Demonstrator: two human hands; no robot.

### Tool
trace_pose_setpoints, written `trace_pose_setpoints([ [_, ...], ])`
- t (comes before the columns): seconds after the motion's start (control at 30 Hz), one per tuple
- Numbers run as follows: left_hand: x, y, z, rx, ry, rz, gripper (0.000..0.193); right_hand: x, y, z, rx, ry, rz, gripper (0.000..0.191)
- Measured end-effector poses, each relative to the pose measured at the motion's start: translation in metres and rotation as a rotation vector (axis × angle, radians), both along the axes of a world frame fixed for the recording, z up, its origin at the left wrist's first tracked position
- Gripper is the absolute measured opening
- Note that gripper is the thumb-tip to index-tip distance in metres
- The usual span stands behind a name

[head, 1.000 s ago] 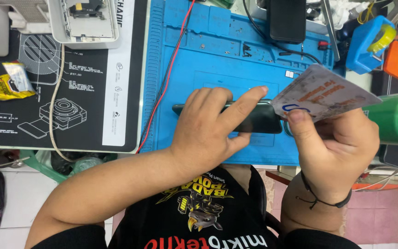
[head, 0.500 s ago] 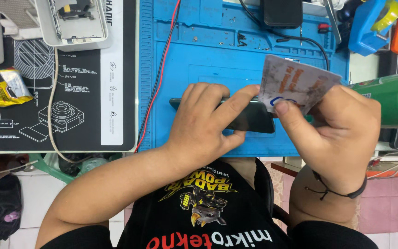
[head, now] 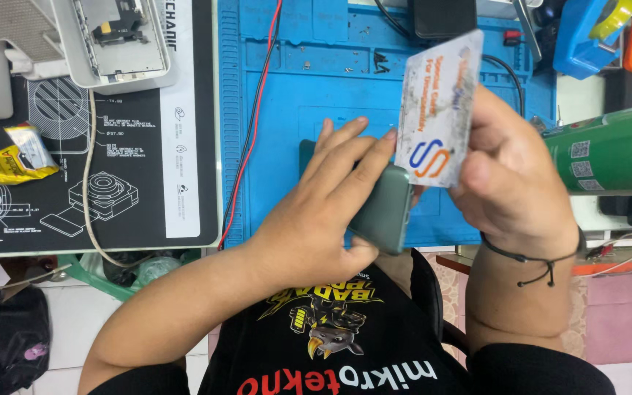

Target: The person pries open the back cover of a smartphone using a plastic card, working it around the edges of the device. They spray the phone with an aerosol can, remove the back cover to expose the internal battery and components, then use a screwdriver on the exposed phone body.

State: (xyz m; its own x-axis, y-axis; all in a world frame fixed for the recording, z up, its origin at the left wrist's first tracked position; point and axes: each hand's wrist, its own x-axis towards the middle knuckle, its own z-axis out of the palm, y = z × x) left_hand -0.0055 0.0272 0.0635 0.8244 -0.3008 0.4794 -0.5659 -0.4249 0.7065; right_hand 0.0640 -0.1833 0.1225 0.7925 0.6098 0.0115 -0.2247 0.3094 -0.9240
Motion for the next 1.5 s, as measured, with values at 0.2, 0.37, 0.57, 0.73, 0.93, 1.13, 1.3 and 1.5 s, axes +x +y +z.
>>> trace_pose_setpoints([
  [0.2,-0.006,0.016,0.002,-0.045,0.088,-0.1,0.082,0.006,-0.007,-0.048,0.215,0.153,0.124,0.065],
  [0.37,-0.014,0.028,0.004,-0.196,0.011,0.039,0.04,-0.003,-0.006,-0.065,0.248,0.097,0.076,0.036],
  [0.57,-0.024,0.034,0.023,0.018,-0.114,0.146,0.032,-0.047,-0.006,-0.065,-0.15,-0.4,-0.231,0.031],
  [0.73,-0.025,0.027,0.043,0.121,-0.106,0.154,0.035,-0.071,0.002,-0.068,-0.237,-0.562,-0.378,0.033],
  [0.93,-0.02,0.013,0.052,0.135,-0.04,0.228,0.042,-0.073,0.012,-0.073,-0.178,-0.491,-0.423,0.032],
  [1.13,-0.005,0.017,0.06,0.162,0.017,0.226,0.046,-0.051,0.013,-0.06,-0.253,-0.377,-0.489,0.025],
  [1.3,0.007,0.011,0.066,0.236,0.04,0.261,0.044,-0.044,0.015,-0.052,-0.406,-0.451,-0.558,0.024],
  [1.5,0.006,0.0,0.072,0.183,-0.003,0.307,0.052,-0.059,0.012,-0.063,-0.355,-0.48,-0.608,0.023],
])
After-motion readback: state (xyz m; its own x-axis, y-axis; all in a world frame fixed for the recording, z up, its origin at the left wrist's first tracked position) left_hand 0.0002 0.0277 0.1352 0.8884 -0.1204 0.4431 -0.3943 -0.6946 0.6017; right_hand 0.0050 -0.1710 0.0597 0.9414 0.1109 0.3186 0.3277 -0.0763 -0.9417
